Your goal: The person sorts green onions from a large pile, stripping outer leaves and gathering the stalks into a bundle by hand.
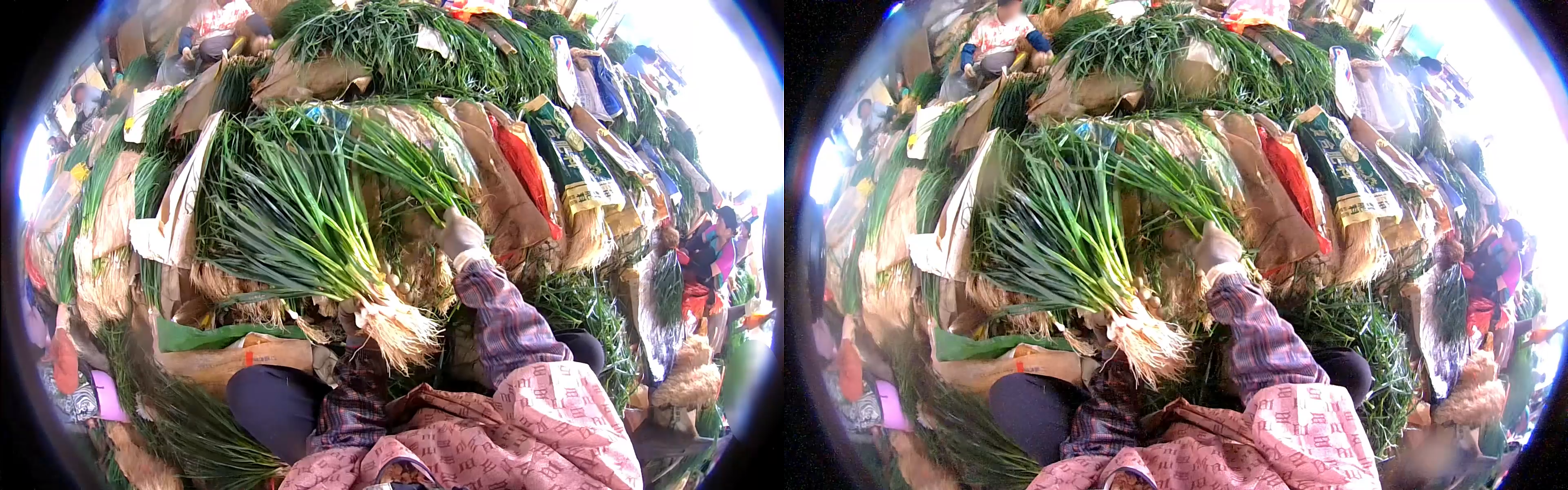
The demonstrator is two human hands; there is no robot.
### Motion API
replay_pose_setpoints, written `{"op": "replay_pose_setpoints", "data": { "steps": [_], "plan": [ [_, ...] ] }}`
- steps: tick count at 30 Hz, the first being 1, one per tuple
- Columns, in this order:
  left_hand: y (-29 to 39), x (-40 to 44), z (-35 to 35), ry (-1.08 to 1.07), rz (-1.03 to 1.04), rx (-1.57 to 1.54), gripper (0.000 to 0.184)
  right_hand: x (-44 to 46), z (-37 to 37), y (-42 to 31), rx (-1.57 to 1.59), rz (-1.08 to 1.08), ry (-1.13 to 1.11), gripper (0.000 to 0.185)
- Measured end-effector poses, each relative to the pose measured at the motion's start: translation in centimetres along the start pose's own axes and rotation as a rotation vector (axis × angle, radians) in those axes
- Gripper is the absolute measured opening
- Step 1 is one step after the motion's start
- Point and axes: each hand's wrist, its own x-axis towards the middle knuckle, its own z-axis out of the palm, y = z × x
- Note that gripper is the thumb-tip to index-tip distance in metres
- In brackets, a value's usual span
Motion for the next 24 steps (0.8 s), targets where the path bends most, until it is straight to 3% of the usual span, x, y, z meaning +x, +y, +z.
{"op": "replay_pose_setpoints", "data": {
  "steps": [3,6,8,10,11,12,14,15,16,18,20,22,24],
  "plan": [
    [1.1,-1.9,-6.4,-0.020,0.242,0.302,0.027,-0.4,-0.2,-0.8,-0.003,-0.223,-0.012,0.035],
    [1.3,-2.5,-7.0,-0.029,0.274,0.426,0.030,-3.0,-0.9,-2.9,0.134,-0.440,0.008,0.027],
    [1.0,-2.5,-6.4,-0.018,0.262,0.435,0.031,-3.2,0.2,-3.4,0.280,-0.545,-0.221,0.032],
    [0.8,-2.7,-5.8,-0.009,0.255,0.443,0.033,-1.6,1.7,-4.4,0.255,-0.341,-0.590,0.044],
    [0.7,-2.6,-5.8,-0.008,0.254,0.445,0.034,-1.7,1.6,-5.3,0.237,-0.313,-0.423,0.060],
    [0.7,-2.7,-5.7,-0.006,0.256,0.447,0.035,-0.7,2.8,-5.5,0.310,-0.246,-0.399,0.069],
    [0.7,-2.8,-5.6,-0.006,0.256,0.457,0.037,0.4,2.9,-7.0,0.534,-0.135,-0.472,0.064],
    [0.7,-2.7,-5.6,-0.005,0.261,0.462,0.039,1.4,5.5,-6.6,0.927,-0.279,-0.520,0.053],
    [0.7,-2.8,-5.5,-0.009,0.265,0.460,0.040,1.4,6.3,-7.3,1.113,-0.188,-0.549,0.048],
    [0.7,-2.7,-5.5,-0.010,0.264,0.456,0.042,1.2,8.5,-7.2,0.589,-0.485,0.175,0.037],
    [0.9,-2.6,-5.5,-0.015,0.262,0.444,0.044,-0.8,3.3,-8.4,0.195,-0.487,0.071,0.031],
    [1.1,-2.7,-5.5,-0.020,0.258,0.435,0.046,-0.6,3.8,-8.1,0.211,-0.511,0.180,0.033],
    [1.1,-2.9,-5.2,-0.030,0.247,0.414,0.048,0.2,6.3,-7.5,0.739,-0.305,0.139,0.033]
  ]
}}
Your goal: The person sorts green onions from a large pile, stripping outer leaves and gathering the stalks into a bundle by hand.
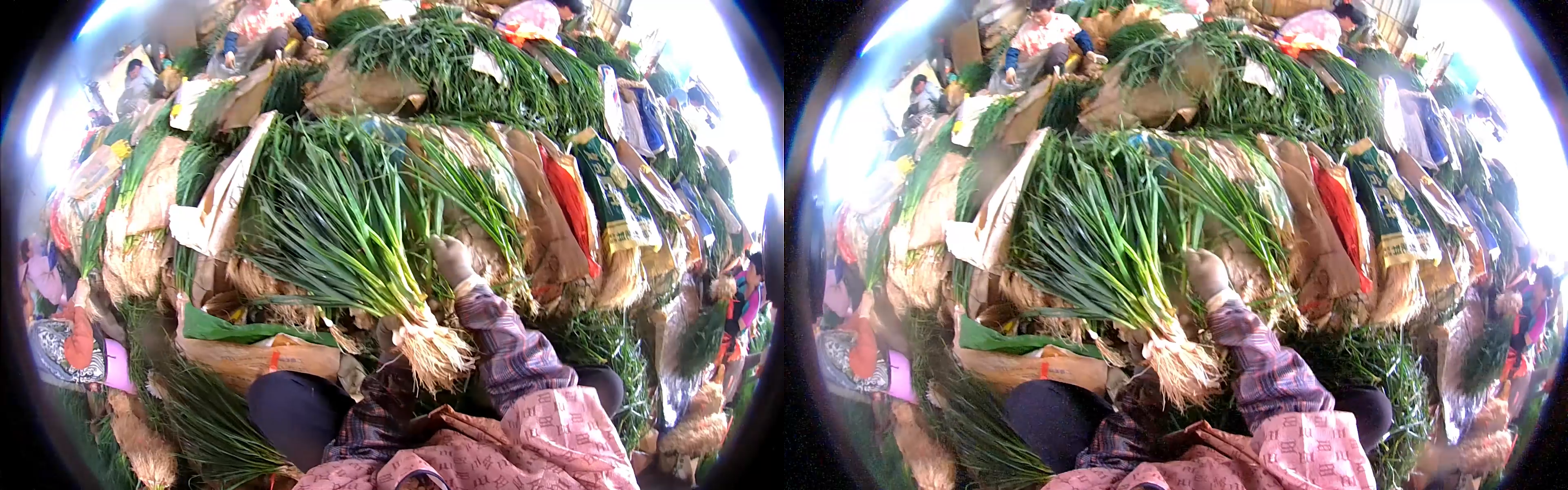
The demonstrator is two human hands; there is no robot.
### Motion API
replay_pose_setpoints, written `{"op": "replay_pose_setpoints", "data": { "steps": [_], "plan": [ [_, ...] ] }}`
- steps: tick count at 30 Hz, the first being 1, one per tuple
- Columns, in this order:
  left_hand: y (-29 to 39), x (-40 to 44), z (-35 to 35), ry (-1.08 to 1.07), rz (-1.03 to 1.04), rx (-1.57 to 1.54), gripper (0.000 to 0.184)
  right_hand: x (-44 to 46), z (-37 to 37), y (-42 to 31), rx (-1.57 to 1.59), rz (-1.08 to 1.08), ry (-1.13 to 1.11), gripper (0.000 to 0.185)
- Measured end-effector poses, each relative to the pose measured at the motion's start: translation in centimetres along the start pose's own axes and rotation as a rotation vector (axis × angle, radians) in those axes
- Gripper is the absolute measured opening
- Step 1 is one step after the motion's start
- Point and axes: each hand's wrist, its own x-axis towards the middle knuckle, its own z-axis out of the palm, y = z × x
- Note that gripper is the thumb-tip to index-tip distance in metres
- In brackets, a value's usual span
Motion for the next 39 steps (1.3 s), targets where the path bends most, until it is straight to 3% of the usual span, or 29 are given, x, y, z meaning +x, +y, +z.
{"op": "replay_pose_setpoints", "data": {
  "steps": [3,5,6,7,9,12,14,17,19,20,23,24,26,27,29,30,32,34,35,36,37,39],
  "plan": [
    [0.9,0.4,1.3,-0.052,-0.059,-0.074,0.051,2.7,-2.9,2.6,0.484,0.278,0.125,0.027],
    [2.3,1.6,3.3,-0.134,-0.159,-0.163,0.053,2.8,-5.8,2.2,0.876,0.464,0.000,0.024],
    [2.9,2.4,4.7,-0.185,-0.224,-0.211,0.054,2.6,-7.8,0.9,1.109,0.522,-0.182,0.021],
    [3.4,3.3,5.6,-0.239,-0.282,-0.249,0.055,1.9,-7.6,1.1,0.568,0.162,-0.195,0.018],
    [4.0,4.3,7.1,-0.320,-0.368,-0.292,0.057,-1.8,-8.0,-0.8,-0.762,-0.150,-0.390,0.028],
    [4.2,4.7,7.6,-0.332,-0.377,-0.300,0.057,-8.7,-3.9,1.5,-1.001,-0.306,-0.736,0.077],
    [4.2,4.4,7.0,-0.295,-0.341,-0.291,0.055,-12.6,-2.8,7.4,-0.918,-0.428,-0.909,0.055],
    [4.2,3.4,5.6,-0.204,-0.275,-0.251,0.053,-18.3,-3.7,20.8,-0.369,-0.384,-1.509,0.053],
    [3.9,1.8,3.4,-0.137,-0.182,-0.172,0.051,-12.1,-8.3,0.9,-0.778,-0.003,-1.372,0.051],
    [3.7,1.3,2.5,-0.106,-0.140,-0.135,0.050,-9.5,-9.4,0.7,-0.643,-0.090,-1.266,0.049],
    [2.9,-0.1,0.5,-0.050,-0.069,-0.069,0.048,-3.2,-13.2,-5.9,-0.827,0.289,-0.259,0.057],
    [2.9,-0.4,0.2,-0.042,-0.056,-0.060,0.047,-2.0,-12.7,-3.1,-1.050,0.212,-0.058,0.052],
    [3.0,-0.4,0.0,-0.041,-0.046,-0.045,0.045,-0.1,-12.2,4.4,-0.759,0.267,-0.169,0.039],
    [3.2,-0.3,-0.1,-0.045,-0.035,-0.032,0.045,0.8,-12.4,6.3,-0.814,0.190,-0.092,0.032],
    [3.0,-0.4,0.1,-0.046,-0.026,-0.023,0.043,2.5,-12.1,4.1,-0.842,-0.005,0.142,0.020],
    [3.1,-0.3,0.1,-0.045,-0.023,-0.019,0.042,3.4,-13.3,1.4,-0.904,-0.109,0.127,0.016],
    [2.7,-0.3,0.0,-0.048,-0.013,-0.007,0.041,4.8,-15.4,-3.5,-0.582,-0.394,0.212,0.016],
    [2.7,-0.4,-0.3,-0.049,-0.002,0.008,0.039,4.6,-15.4,-7.8,0.526,0.275,-0.187,0.020],
    [2.8,-0.6,-0.4,-0.047,0.001,0.009,0.038,4.9,-14.1,-6.0,0.749,0.351,-0.582,0.023],
    [2.7,-0.7,-0.8,-0.049,0.001,0.004,0.038,3.8,-12.0,-3.7,1.142,0.286,-0.769,0.028],
    [2.9,-0.8,-0.8,-0.050,-0.002,0.003,0.037,2.9,-9.9,-3.4,0.969,0.573,-0.754,0.036],
    [2.9,-1.0,-0.8,-0.045,-0.002,-0.001,0.035,0.5,-6.3,-2.7,0.866,0.316,-0.711,0.035]
  ]
}}
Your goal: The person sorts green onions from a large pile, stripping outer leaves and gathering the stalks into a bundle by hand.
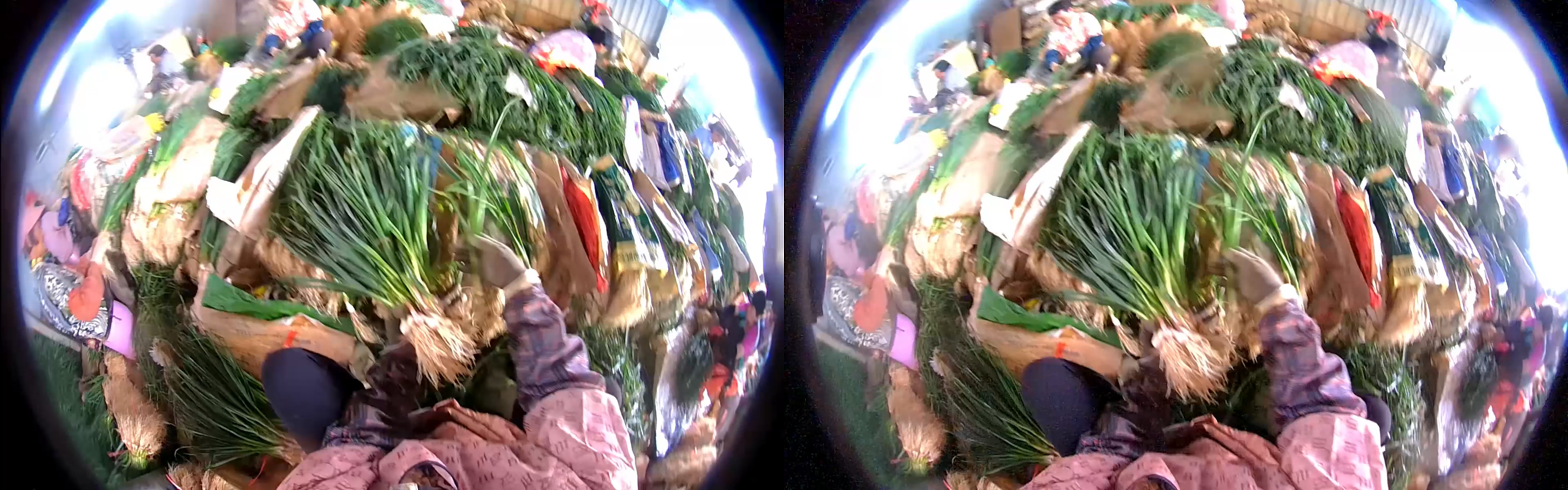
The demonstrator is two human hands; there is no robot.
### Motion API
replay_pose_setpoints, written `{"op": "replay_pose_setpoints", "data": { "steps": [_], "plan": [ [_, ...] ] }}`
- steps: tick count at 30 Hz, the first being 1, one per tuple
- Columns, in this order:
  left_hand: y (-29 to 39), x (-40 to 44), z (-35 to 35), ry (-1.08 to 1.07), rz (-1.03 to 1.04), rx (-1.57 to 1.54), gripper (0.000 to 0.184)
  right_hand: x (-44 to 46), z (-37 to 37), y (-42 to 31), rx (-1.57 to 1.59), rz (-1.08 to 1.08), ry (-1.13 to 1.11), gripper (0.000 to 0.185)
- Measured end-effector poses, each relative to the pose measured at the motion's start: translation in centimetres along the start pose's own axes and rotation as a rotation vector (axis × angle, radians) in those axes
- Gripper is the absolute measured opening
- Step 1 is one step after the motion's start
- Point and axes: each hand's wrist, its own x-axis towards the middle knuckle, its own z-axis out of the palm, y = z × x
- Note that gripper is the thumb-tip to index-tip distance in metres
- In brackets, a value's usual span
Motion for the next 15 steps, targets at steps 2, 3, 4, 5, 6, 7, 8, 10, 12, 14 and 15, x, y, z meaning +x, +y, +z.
{"op": "replay_pose_setpoints", "data": {
  "steps": [2,3,4,5,6,7,8,10,12,14,15],
  "plan": [
    [0.3,0.1,0.6,0.015,-0.008,-0.011,0.034,-0.7,3.3,2.0,0.070,0.118,0.001,0.034],
    [0.3,0.1,0.7,0.022,-0.004,-0.007,0.033,-0.9,4.2,2.3,0.047,0.165,0.082,0.033],
    [0.2,0.1,0.8,0.029,-0.002,-0.002,0.032,-0.6,4.0,3.0,0.077,0.175,0.058,0.033],
    [0.2,0.0,1.0,0.035,0.000,0.004,0.032,-0.1,3.7,3.7,0.104,0.184,0.032,0.033],
    [0.3,-0.1,1.0,0.040,-0.002,0.007,0.031,0.1,3.3,4.3,0.109,0.173,0.094,0.033],
    [0.2,-0.3,0.9,0.048,0.001,0.009,0.030,0.0,3.5,4.3,0.112,0.163,0.157,0.033],
    [0.0,-0.4,0.8,0.054,0.003,0.011,0.030,-0.2,3.5,4.1,0.114,0.154,0.219,0.033],
    [-0.1,-0.5,0.6,0.062,0.007,0.016,0.028,-0.7,3.2,2.8,-0.548,0.061,0.478,0.036],
    [-0.2,-0.6,0.2,0.066,0.006,0.018,0.027,-1.9,5.0,0.2,-1.116,-0.142,0.672,0.040],
    [-0.1,-0.9,-0.5,0.067,0.000,0.016,0.025,-1.6,6.5,-0.7,-1.238,-0.082,0.448,0.035],
    [0.0,-1.1,-0.9,0.071,-0.004,0.022,0.025,-1.1,7.0,-0.9,-1.292,-0.050,0.339,0.033]
  ]
}}
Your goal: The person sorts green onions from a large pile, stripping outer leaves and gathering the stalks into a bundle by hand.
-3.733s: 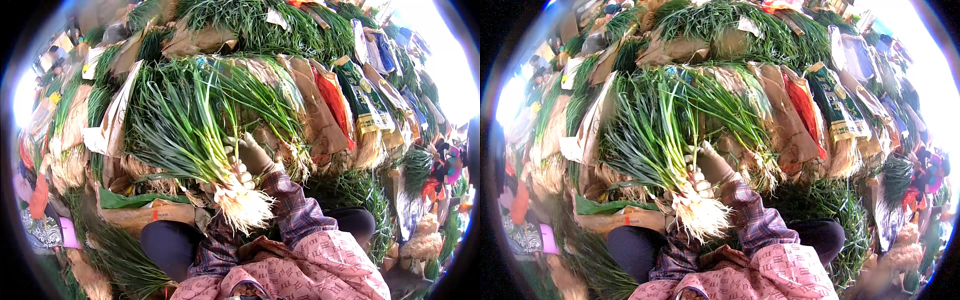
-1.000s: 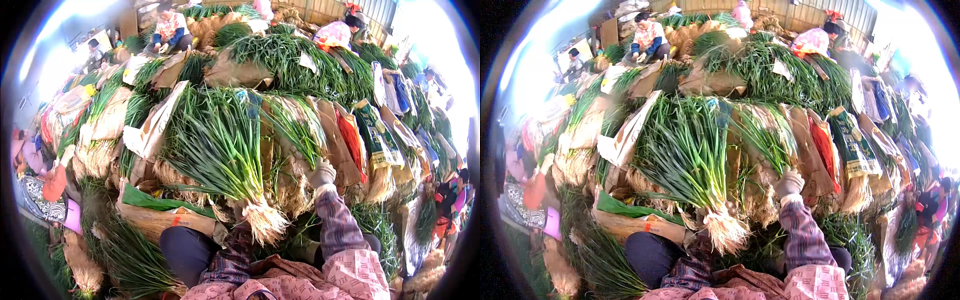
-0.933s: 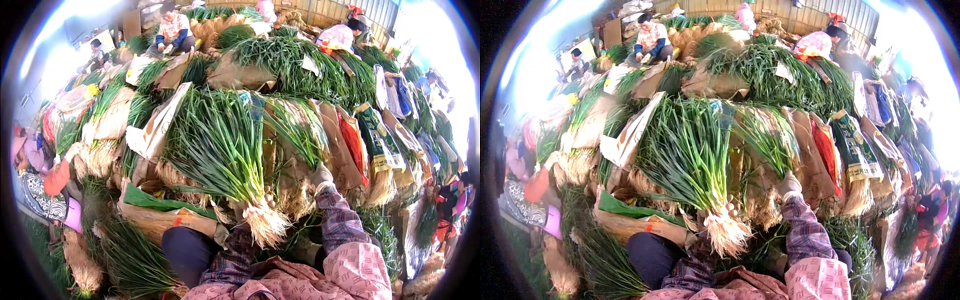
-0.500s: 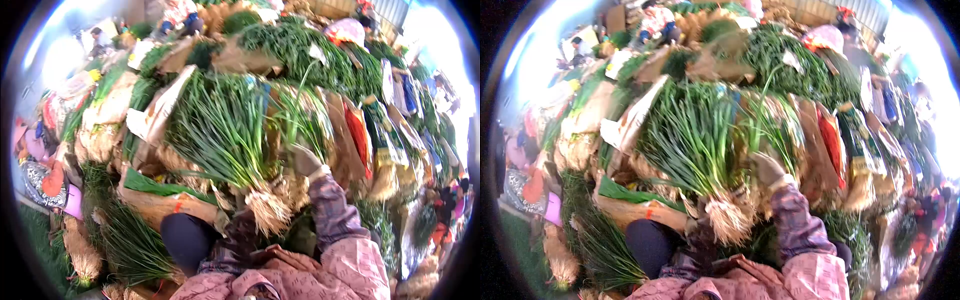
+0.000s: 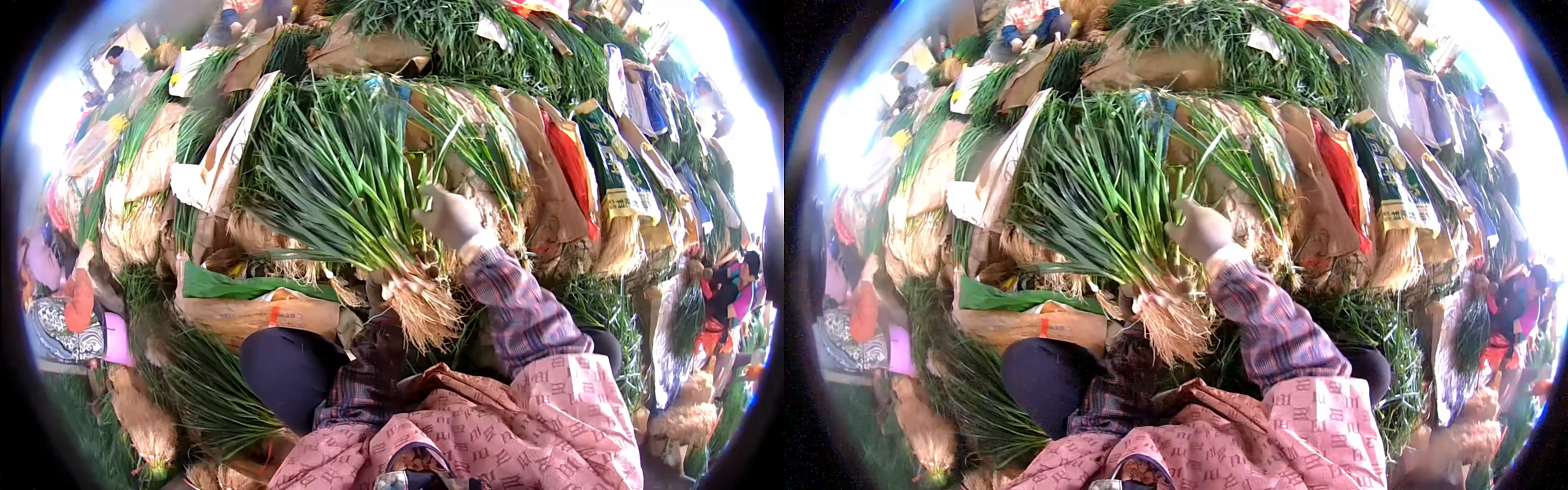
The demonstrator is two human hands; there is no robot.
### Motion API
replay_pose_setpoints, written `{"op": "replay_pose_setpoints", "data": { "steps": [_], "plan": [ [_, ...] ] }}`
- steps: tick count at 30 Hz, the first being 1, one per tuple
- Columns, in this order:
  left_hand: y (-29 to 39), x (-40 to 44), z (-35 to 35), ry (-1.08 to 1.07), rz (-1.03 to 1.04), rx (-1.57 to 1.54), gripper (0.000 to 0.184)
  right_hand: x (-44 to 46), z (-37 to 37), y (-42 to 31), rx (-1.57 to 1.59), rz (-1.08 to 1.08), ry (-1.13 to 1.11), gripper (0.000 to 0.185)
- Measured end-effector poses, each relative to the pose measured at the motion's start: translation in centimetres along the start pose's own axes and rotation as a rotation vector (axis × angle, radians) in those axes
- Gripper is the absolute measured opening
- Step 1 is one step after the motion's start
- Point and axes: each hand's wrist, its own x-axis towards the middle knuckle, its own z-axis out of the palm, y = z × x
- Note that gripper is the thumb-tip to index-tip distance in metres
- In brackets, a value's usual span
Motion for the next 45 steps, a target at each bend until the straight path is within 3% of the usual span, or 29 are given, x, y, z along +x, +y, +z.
{"op": "replay_pose_setpoints", "data": {
  "steps": [1,2,4,6,7,8,10,11,12,13,14,15,16,17,19,20,22,24,27,29,31,32,35,36,38,41,42,43,45],
  "plan": [
    [0.1,-0.3,-0.9,-0.003,-0.005,0.008,0.024,1.7,0.2,-0.2,-0.078,0.164,-0.365,0.033],
    [0.2,-0.3,-1.3,0.022,-0.018,-0.024,0.024,2.5,1.1,0.2,-0.104,0.088,-0.390,0.039],
    [0.5,-0.1,-0.1,0.144,-0.041,-0.188,0.030,2.1,2.4,1.0,0.154,0.115,-0.336,0.031],
    [-0.3,1.2,2.2,-0.094,0.026,-0.165,0.026,1.3,3.3,1.7,0.409,0.136,-0.289,0.023],
    [-0.5,1.9,3.3,-0.212,0.061,-0.150,0.029,0.6,3.4,2.8,0.373,-0.076,-0.220,0.021],
    [-0.6,2.0,3.2,-0.200,0.066,-0.114,0.025,-0.1,3.4,3.8,0.328,-0.283,-0.136,0.019],
    [-1.0,1.9,3.4,-0.113,0.134,-0.029,0.021,-0.9,3.7,5.4,1.477,0.430,-0.250,0.013],
    [-1.2,2.2,4.6,-0.057,0.172,-0.001,0.022,-1.9,2.3,4.1,1.521,0.452,0.008,0.011],
    [-1.5,2.1,5.9,0.054,0.141,-0.192,0.019,-2.0,0.4,3.0,1.730,0.494,0.329,0.018],
    [-1.6,2.4,8.5,0.170,0.131,-0.385,0.017,-1.4,0.3,6.3,1.855,0.523,0.446,0.020],
    [-1.5,2.5,8.2,0.168,0.095,-0.373,0.015,-1.3,0.0,9.8,2.021,0.232,0.264,0.024],
    [-1.3,2.2,7.3,0.122,0.057,-0.325,0.014,-2.3,-1.5,9.5,1.715,0.295,0.170,0.023],
    [-1.2,2.0,6.1,0.062,0.023,-0.262,0.015,-3.5,-3.5,9.8,1.083,0.091,-0.110,0.025],
    [-1.1,1.8,5.1,0.029,0.005,-0.229,0.018,-6.1,-3.1,8.3,0.581,-0.244,-0.131,0.024],
    [-1.1,1.6,3.8,-0.011,-0.021,-0.199,0.025,-7.4,-3.4,9.4,-0.063,-0.320,-0.360,0.029],
    [-1.0,1.7,3.4,-0.028,-0.037,-0.193,0.029,-6.8,-4.3,10.5,-0.281,-0.164,-0.414,0.031],
    [-1.0,2.0,3.0,-0.073,-0.089,-0.210,0.038,-4.9,-5.8,13.8,-0.627,0.387,-0.300,0.038],
    [-0.9,3.4,4.0,-0.192,-0.198,-0.262,0.048,-4.5,-4.1,16.9,-0.832,0.698,-0.208,0.047],
    [-0.7,4.9,6.2,-0.301,-0.363,-0.322,0.062,-4.9,-2.8,18.8,-0.690,0.723,-0.196,0.041],
    [0.4,4.1,6.5,-0.195,-0.423,-0.327,0.068,-5.3,-4.4,17.7,-0.564,0.669,-0.094,0.038],
    [0.2,3.0,8.4,0.095,-0.362,-0.276,0.058,-5.9,-6.9,15.9,-0.426,0.517,0.105,0.035],
    [-0.2,2.7,8.0,0.059,-0.212,-0.171,0.049,-6.4,-7.7,14.9,-0.361,0.335,0.259,0.037],
    [-0.6,2.2,5.0,-0.163,0.116,0.075,0.038,-5.9,-5.8,13.2,0.187,0.202,0.058,0.030],
    [-0.6,1.8,4.3,-0.100,0.075,0.064,0.037,-5.8,-4.7,10.9,0.547,0.281,-0.110,0.030],
    [-0.4,1.5,5.0,0.032,-0.001,0.042,0.036,-5.7,-1.7,8.5,1.021,0.317,-0.229,0.031],
    [-1.0,-0.3,2.3,0.156,-0.094,-0.128,0.037,-5.1,1.2,5.7,0.654,0.097,-0.399,0.041],
    [-1.3,-1.0,0.8,0.187,-0.119,-0.206,0.041,-4.9,2.1,5.2,0.676,0.270,-0.423,0.047],
    [-0.3,2.0,-3.0,-0.504,-0.141,0.002,0.043,-4.4,2.1,5.2,0.765,0.263,-0.412,0.052],
    [0.7,4.6,-5.6,-0.962,-0.167,0.144,0.044,-2.5,2.0,5.3,0.868,0.328,-0.362,0.061]
  ]
}}
